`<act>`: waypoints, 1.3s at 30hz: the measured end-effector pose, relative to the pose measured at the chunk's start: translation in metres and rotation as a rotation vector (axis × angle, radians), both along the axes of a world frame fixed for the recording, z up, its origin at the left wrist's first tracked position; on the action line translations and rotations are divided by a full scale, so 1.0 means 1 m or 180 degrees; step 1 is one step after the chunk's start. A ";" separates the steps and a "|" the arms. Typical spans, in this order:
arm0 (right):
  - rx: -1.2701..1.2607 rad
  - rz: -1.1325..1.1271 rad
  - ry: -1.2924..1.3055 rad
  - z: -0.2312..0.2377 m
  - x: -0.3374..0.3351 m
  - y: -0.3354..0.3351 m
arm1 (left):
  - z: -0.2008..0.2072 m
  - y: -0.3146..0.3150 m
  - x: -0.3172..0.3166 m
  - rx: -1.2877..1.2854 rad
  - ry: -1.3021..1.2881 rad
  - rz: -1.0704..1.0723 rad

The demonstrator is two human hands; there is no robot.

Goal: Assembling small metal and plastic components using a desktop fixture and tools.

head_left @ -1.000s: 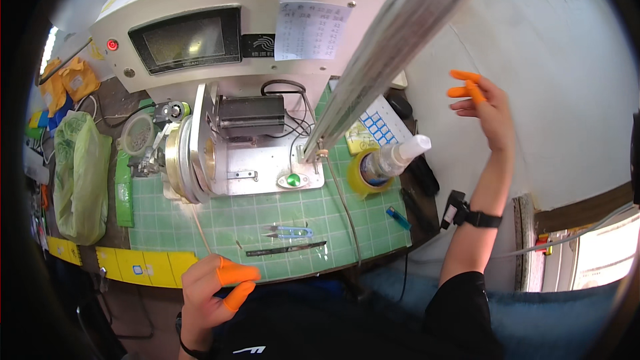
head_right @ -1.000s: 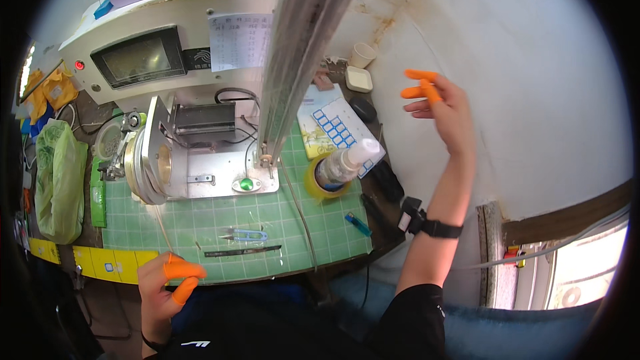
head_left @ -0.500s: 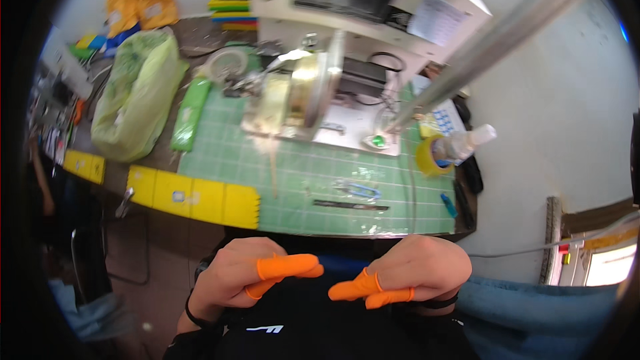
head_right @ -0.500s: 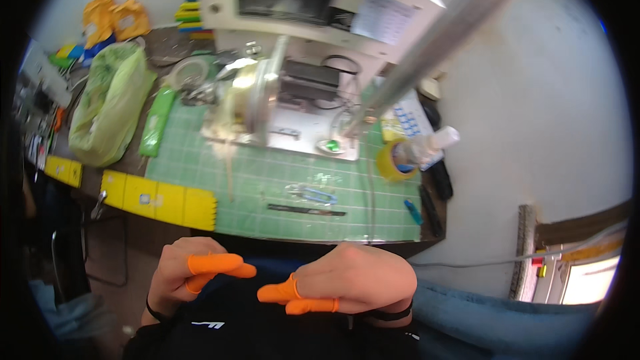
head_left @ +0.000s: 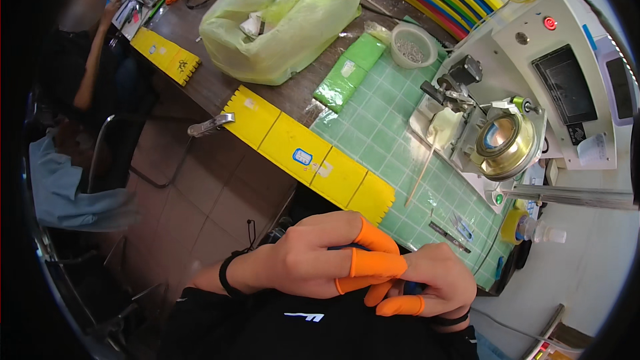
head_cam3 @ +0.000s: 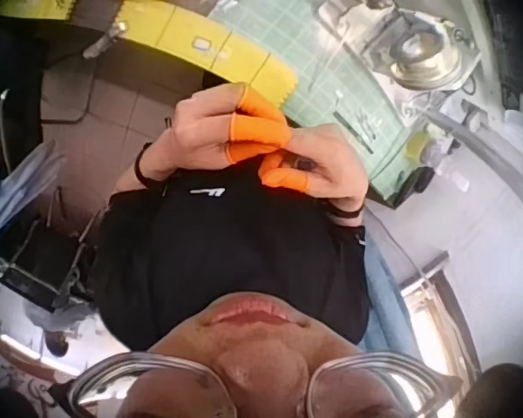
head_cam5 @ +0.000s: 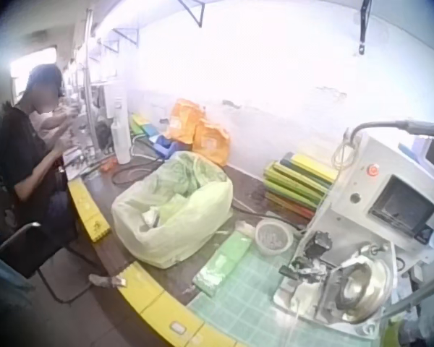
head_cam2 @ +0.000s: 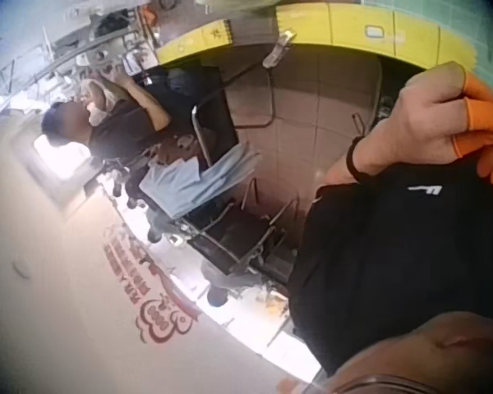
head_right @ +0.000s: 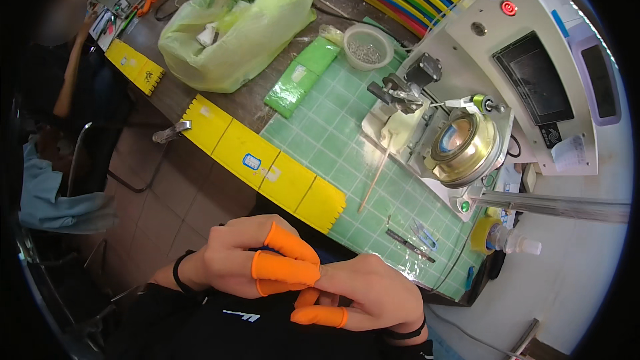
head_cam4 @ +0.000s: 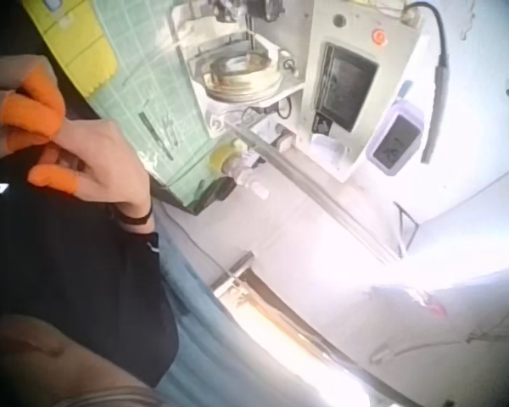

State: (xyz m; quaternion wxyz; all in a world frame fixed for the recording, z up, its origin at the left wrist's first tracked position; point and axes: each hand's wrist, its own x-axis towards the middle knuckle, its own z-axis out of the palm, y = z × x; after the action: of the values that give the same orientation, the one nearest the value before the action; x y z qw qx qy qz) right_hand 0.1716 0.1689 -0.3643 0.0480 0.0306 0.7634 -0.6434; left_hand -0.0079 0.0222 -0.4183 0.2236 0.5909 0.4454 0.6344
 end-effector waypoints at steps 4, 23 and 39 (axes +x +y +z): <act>-0.0151 0.0241 -0.0035 -0.011 -0.004 0.008 | -0.006 0.006 -0.002 -0.0066 0.0201 -0.0221; 0.1680 -0.1534 -0.0719 -0.036 0.059 0.044 | 0.023 0.085 -0.072 0.0288 -0.0068 -0.1909; 0.1566 -0.1600 -0.0057 -0.046 0.027 0.062 | 0.010 0.061 -0.021 -0.0406 0.0676 -0.0425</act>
State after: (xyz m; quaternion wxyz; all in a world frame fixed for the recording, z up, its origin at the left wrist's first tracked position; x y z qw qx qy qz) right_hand 0.1987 0.2306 -0.4107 -0.1139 0.2339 0.8637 -0.4316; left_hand -0.0286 0.0828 -0.4084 0.2540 0.6676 0.4657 0.5224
